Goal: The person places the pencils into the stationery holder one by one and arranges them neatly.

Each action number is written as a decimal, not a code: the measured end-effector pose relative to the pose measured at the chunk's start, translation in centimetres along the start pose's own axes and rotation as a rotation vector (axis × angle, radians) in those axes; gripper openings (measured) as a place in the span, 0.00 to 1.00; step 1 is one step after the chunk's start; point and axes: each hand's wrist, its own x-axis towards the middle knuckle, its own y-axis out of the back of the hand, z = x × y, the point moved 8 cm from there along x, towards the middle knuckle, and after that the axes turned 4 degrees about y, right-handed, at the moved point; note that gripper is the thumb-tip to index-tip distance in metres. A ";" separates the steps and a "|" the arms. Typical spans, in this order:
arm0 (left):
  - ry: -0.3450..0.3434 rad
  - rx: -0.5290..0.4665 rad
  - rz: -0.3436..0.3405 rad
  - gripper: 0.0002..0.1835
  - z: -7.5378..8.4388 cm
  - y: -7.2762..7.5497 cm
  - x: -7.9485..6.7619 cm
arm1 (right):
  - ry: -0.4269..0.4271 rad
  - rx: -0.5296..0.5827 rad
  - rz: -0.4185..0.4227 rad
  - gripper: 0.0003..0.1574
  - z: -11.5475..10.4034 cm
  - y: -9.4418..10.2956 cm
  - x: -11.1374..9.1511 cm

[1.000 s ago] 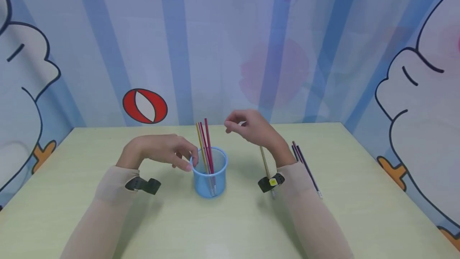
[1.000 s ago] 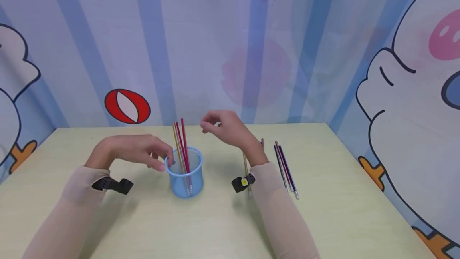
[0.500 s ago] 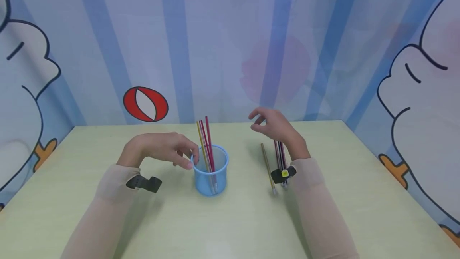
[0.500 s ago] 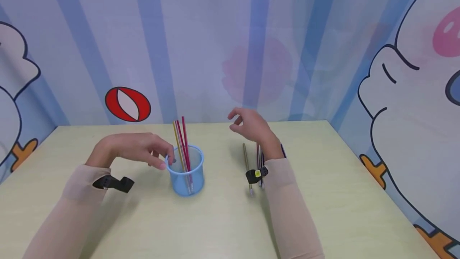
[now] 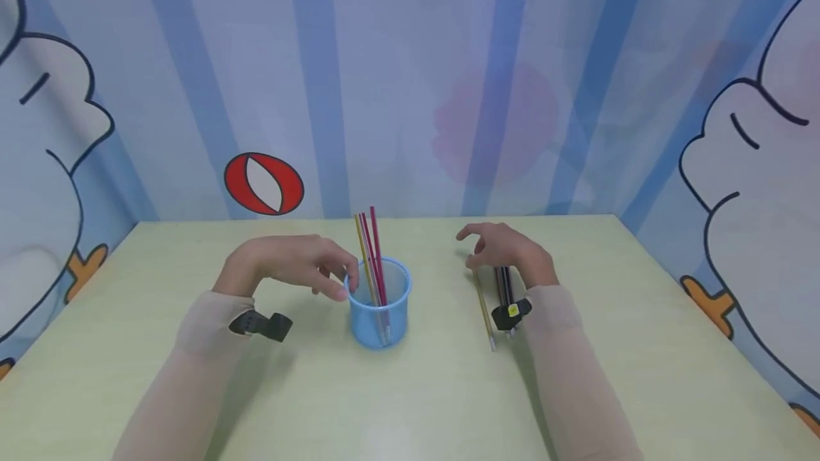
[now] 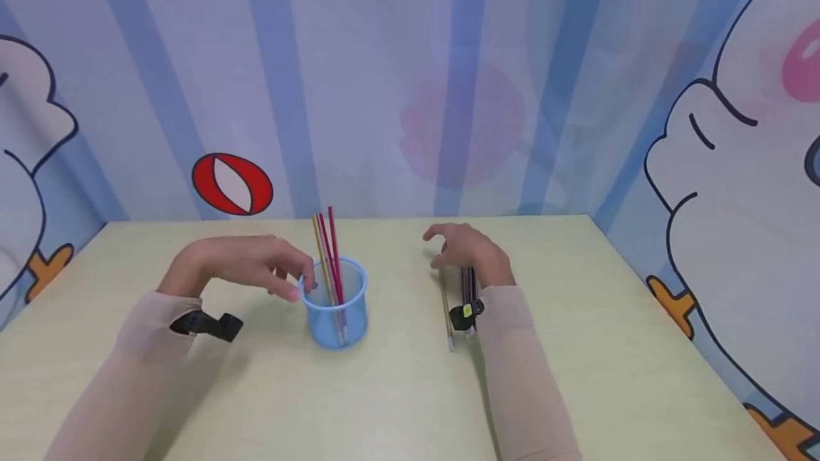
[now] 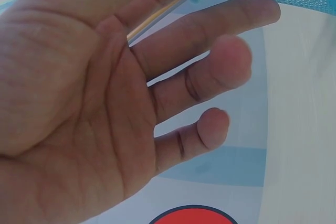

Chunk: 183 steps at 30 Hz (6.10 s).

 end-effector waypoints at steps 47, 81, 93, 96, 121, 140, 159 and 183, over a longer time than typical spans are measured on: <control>0.032 0.017 0.009 0.04 -0.2 0.0 0.0 | 0.312 0.416 0.213 0.27 -6.5 4.1 -1.6; 0.053 0.022 0.021 0.09 0.1 0.0 0.0 | 0.450 0.342 0.457 0.23 -12.6 2.9 -0.6; 0.056 0.027 0.019 0.08 0.3 0.0 -0.1 | 0.560 0.265 0.251 0.23 -14.9 -0.4 0.4; 0.060 0.029 0.021 0.07 0.3 0.0 -0.1 | 0.556 0.275 0.226 0.22 -14.8 -0.7 0.5; 0.056 0.040 0.022 0.04 0.1 -0.2 -0.1 | 0.322 0.323 0.171 0.14 -7.4 2.9 -0.8; 0.056 0.021 0.014 0.04 0.5 -0.2 -0.3 | 0.008 0.188 0.076 0.44 2.3 1.3 -0.6; 0.032 0.018 0.011 0.03 0.4 -0.2 -0.2 | -0.123 0.053 -0.002 0.42 2.8 -1.2 -0.2; 0.033 0.018 0.011 0.03 0.7 -0.2 -0.2 | 0.174 0.218 0.153 0.23 -2.8 1.4 0.2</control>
